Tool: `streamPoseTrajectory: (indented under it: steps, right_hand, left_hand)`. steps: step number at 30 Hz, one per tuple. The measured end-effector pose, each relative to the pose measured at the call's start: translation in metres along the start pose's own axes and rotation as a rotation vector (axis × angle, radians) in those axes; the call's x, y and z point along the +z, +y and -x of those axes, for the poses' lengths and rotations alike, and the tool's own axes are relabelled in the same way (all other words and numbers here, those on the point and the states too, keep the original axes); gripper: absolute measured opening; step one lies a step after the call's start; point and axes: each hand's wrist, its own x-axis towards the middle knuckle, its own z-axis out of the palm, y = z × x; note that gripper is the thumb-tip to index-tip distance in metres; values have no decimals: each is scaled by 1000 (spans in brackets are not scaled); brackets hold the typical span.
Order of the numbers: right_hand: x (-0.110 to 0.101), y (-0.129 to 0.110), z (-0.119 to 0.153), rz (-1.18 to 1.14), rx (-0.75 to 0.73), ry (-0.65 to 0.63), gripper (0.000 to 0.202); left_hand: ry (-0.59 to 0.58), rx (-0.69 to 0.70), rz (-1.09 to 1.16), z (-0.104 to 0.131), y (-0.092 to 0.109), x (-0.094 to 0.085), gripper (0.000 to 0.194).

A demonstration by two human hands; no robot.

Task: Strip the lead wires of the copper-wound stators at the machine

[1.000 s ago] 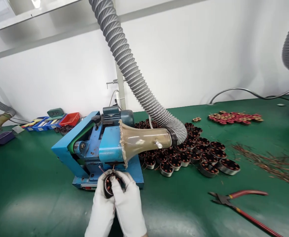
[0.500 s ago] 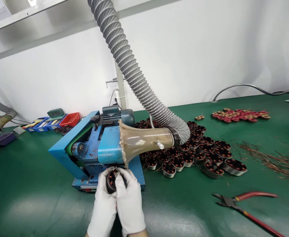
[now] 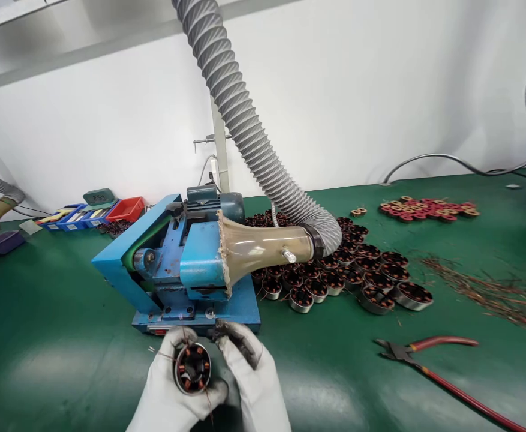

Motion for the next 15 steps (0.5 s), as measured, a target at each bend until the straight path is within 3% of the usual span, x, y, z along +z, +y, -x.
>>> streamPoseTrajectory:
  steps: [2,5,7,9,12,15]
  right_hand:
    - [-1,-8,1,14,30,-101,26]
    - [0,-20,2,119,-53,-264,28]
    - [1,-24,2,191,-152,-277,22]
    - [4,-23,2,199,-188,-245,10]
    - [6,-19,-1,14,-62,-217,16]
    - [3,-21,-4,-331,63,-155,22]
  left_hand:
    - [-17,-164,165,2,6,-6,60]
    - [-110,-271,424,9,18,-14,68]
    - [-166,-300,495,11,20,-15,66]
    - [-166,-293,413,10,14,-12,65]
    - [-160,-313,324,11,0,-1,56]
    - [-178,-293,342,20,-4,5,56]
